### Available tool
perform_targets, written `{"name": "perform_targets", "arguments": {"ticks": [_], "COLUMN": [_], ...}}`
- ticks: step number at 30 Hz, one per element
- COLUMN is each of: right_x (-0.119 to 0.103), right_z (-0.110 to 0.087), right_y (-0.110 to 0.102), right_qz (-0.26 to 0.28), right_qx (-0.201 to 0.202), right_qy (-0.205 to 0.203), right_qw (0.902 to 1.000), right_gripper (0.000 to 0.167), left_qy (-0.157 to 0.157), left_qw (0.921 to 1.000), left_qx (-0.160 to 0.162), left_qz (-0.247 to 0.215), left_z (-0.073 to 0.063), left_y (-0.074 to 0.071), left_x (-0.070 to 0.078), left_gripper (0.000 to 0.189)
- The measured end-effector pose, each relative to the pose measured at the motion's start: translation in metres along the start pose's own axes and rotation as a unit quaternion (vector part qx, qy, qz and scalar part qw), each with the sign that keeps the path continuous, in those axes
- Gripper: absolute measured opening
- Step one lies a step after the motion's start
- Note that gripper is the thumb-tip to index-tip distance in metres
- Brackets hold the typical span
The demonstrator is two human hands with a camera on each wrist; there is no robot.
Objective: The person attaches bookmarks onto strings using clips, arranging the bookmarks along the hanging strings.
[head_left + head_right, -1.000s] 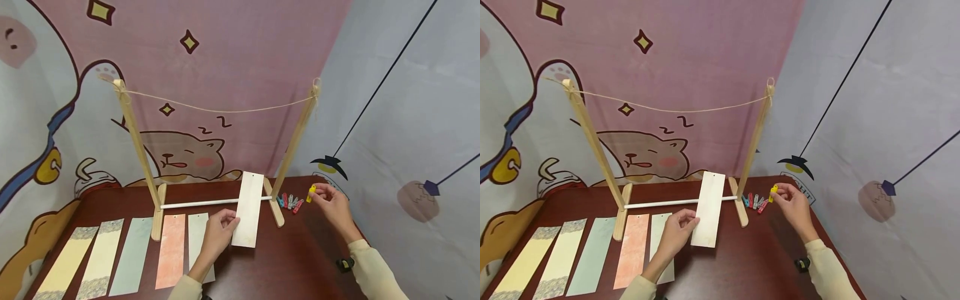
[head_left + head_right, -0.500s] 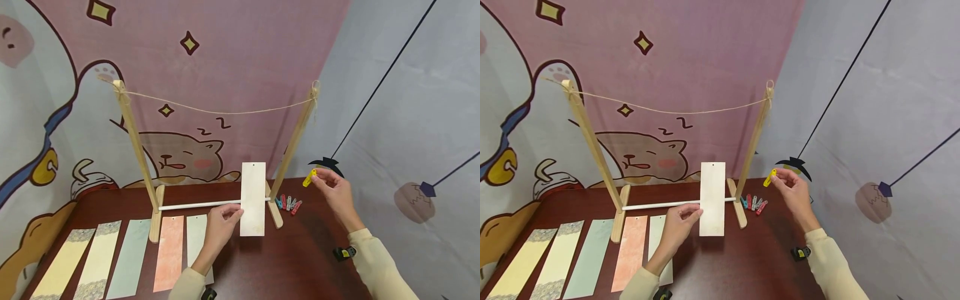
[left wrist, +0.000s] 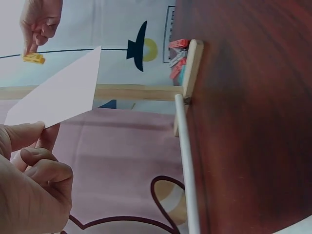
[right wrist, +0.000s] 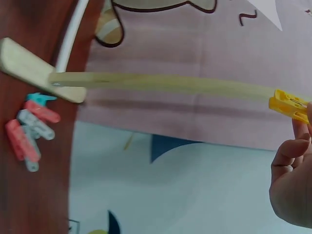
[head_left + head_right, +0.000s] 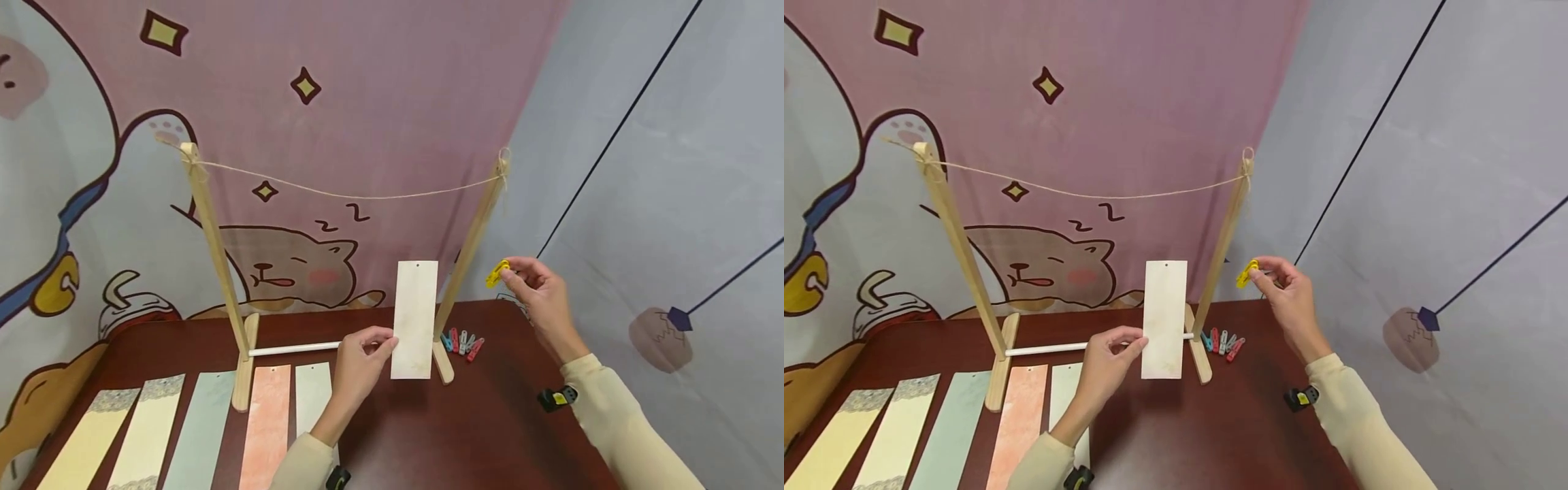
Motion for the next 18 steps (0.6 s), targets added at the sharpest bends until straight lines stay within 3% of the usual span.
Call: {"name": "perform_targets", "arguments": {"ticks": [4,13,18], "right_x": [-0.016,-0.056,-0.073], "right_z": [0.009,0.032,0.041], "right_y": [0.004,0.003,0.005], "right_qz": [0.055,0.078,0.106], "right_qx": [0.015,0.028,0.018], "right_qy": [-0.007,-0.043,-0.047], "right_qw": [0.9983,0.9956,0.9931], "right_gripper": [0.021,0.019,0.019], "left_qy": [0.013,0.014,0.035], "left_qw": [0.9999,0.9997,0.9991], "left_qx": [-0.007,-0.012,-0.013], "left_qz": [-0.002,-0.016,-0.019], "left_z": [0.008,0.019,0.028], "left_y": [-0.001,0.002,0.004], "left_x": [0.006,0.018,0.024], "left_gripper": [0.004,0.006,0.005]}}
Point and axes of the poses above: each hand's wrist, its own z-axis towards the middle knuckle, its own y-axis out of the palm, x = y × z, the point moved 5 cm from there along z, towards the middle knuckle, and after that the axes turned 1 degree about -z, right-handed, at the moved point
